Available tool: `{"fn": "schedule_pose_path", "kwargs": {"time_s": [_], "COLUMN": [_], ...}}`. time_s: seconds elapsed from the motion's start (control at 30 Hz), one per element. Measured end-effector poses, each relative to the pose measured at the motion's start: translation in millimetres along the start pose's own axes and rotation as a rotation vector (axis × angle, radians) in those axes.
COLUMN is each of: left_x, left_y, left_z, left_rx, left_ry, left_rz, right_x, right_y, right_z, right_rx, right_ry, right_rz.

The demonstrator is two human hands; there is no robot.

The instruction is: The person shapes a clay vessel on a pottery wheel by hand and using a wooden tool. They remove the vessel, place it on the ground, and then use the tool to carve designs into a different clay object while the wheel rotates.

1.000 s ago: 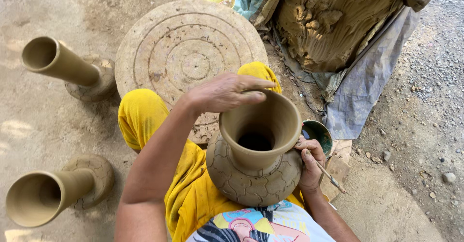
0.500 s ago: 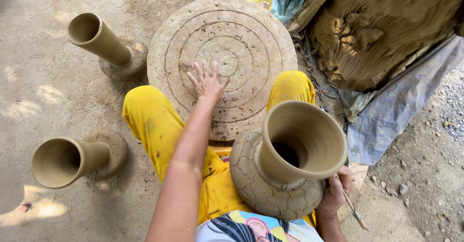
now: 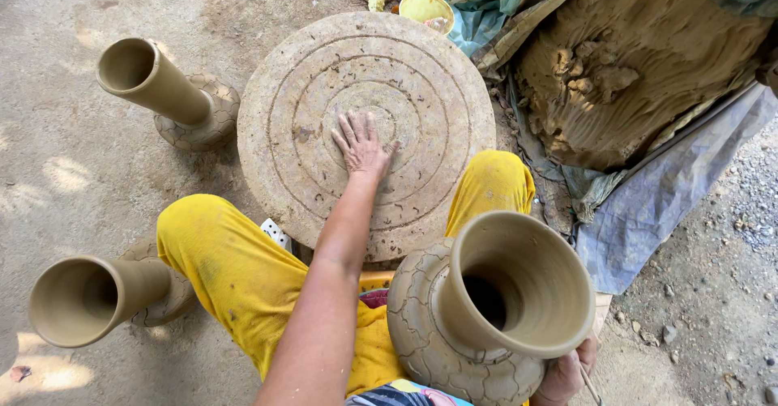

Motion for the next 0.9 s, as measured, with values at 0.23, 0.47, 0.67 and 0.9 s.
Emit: {"fn": "schedule_pose_path", "kwargs": {"time_s": [0.23, 0.47, 0.67, 0.9], "left_x": [10, -32, -96, -86], "left_y": [50, 93, 198, 333], "left_z": [-49, 8, 35, 26], "left_rx": [0.859, 0.391, 0.633, 0.860], "left_ry": [-0.484, -0.083, 0.502, 1.458], "left_rz": [-0.263, 0.286, 0.009, 0.180], "right_x": [0, 11, 38, 58], "right_y": [-5, -6, -3, -28], "right_z": [-3, -1, 3, 25], "right_rx": [-0.007, 0.029, 0.078, -0.044], "right_ry": [0.019, 0.119, -0.003, 0.114], "right_rz": [0.059, 0.058, 0.120, 0.356]}}
Point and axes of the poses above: each hand's wrist, its own y-axis away from the middle knuckle, its own x-axis out of the palm, z = x × y, the point moved 4 cm from there along -y, towards the middle knuckle, and after that the axes turned 12 degrees about z, right-handed, at the moved point
